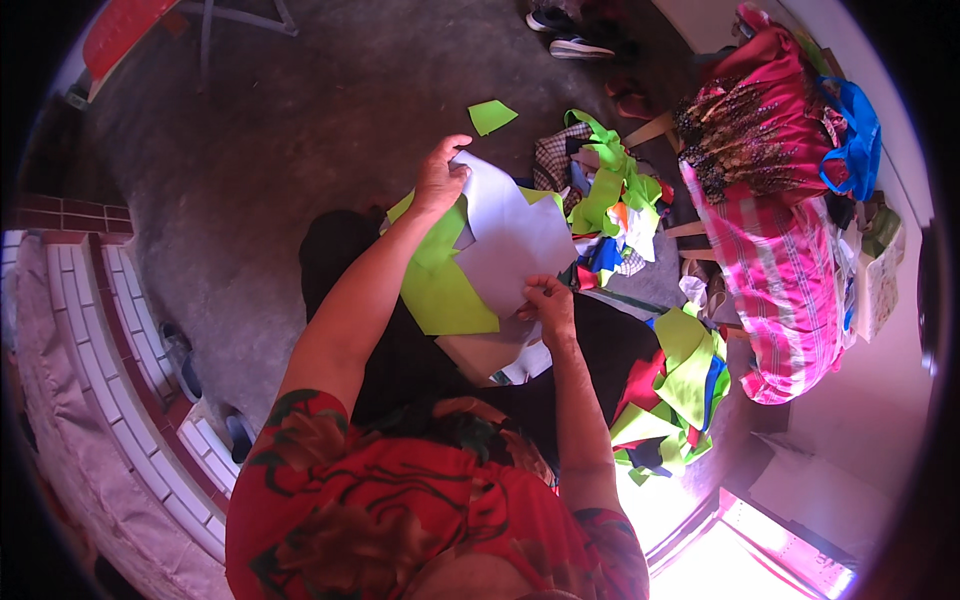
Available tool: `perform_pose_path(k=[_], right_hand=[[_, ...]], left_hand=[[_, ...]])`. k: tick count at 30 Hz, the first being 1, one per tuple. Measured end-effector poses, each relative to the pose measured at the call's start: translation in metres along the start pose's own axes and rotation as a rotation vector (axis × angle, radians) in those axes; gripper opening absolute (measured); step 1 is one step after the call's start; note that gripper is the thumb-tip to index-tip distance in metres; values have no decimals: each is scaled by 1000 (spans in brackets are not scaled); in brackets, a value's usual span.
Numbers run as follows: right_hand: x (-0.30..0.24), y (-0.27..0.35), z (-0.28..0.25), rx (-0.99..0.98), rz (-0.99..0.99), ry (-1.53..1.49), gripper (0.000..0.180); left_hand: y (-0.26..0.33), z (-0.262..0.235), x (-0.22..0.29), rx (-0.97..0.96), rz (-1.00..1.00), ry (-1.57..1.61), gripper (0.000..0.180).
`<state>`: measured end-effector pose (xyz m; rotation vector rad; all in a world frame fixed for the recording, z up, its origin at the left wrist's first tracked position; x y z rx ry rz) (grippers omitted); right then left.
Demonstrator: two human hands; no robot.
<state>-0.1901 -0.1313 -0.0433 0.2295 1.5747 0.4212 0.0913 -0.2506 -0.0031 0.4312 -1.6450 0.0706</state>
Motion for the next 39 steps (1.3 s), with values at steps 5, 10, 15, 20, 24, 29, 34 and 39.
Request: perform_pose_path(k=[5, 10, 15, 20, 24, 29, 34, 39], right_hand=[[7, 1, 13, -109, 58, -42, 19], [12, 5, 16, -158, 85, -24, 23], [11, -1, 17, -176, 77, 44, 23], [12, -1, 19, -127, 61, 96, 24], [3, 8, 15, -139, 135, 130, 27], [-22, 20, 20, -202, -16, 239, 36], [-94, 72, 23, -250, -322, 285, 37], [-150, 128, -20, -85, -605, 314, 29]], left_hand=[[-1, 8, 5, -97, -6, 220, 61], [14, 5, 21, -41, 155, -69, 62], [35, 18, 25, -125, 357, -462, 51], [78, 52, -8, -318, 448, -962, 56], [90, 56, -11, -382, 429, -1033, 67], [87, 58, -16, -359, 455, -1053, 75], [95, 60, -5, -347, 470, -1113, 72], [104, 62, -4, -384, 505, -1087, 74]])
Point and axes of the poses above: each hand's wrist, its own y-axis away from the middle knuckle, its own z-axis out of the palm, x = y × z, the point moved 9 cm from there along -y, towards the middle knuckle, and after that the axes turned 13 degrees about -z, right-handed, at the moved point
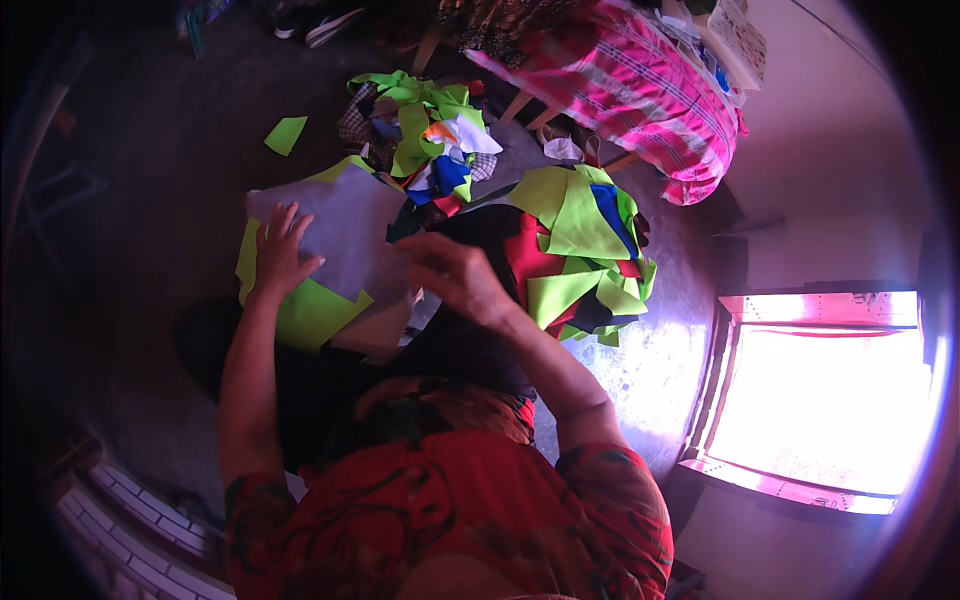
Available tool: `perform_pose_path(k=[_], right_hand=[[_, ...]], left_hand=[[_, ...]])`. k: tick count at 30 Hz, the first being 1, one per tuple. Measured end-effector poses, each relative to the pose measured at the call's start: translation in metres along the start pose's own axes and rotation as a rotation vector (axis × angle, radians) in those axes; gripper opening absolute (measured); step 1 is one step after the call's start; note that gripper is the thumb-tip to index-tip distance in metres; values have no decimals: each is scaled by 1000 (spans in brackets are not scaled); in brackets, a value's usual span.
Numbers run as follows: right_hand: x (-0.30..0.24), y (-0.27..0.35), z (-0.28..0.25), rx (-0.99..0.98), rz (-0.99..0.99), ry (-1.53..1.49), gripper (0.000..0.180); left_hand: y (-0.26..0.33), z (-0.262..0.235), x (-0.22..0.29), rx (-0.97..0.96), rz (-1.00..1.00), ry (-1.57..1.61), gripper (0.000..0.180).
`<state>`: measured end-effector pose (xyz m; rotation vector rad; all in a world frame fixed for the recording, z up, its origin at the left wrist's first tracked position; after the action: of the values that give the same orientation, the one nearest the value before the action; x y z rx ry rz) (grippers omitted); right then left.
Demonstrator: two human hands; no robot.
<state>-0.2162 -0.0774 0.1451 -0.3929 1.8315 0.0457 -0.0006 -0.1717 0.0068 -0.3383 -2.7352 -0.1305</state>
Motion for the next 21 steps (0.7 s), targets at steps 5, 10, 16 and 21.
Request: perform_pose_path(k=[5, 10, 16, 21], right_hand=[[-54, 38, -132, 404, -118, 669, 29], [-31, 108, -251, 684, 21, 955, 27], [43, 144, -281, 577, 370, 1204, 48], [56, 135, -278, 536, 503, 1301, 45]], left_hand=[[11, 10, 0, -140, -53, -27, 76], [14, 11, -3, -72, 36, 57, 77], [14, 13, -1, -72, 1, 27, 77], [17, 14, -6, -68, 27, 59, 76]])
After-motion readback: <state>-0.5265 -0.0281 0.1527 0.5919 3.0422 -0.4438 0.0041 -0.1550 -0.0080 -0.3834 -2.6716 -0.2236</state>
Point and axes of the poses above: each hand's wrist, its own y-axis away from the middle knuckle, its own z-axis out of the palm, x = y × z, the point moved 9 cm from there along -y, towards the middle knuckle, and after that the axes turned 13 degrees about -z, right-handed, at the moved point
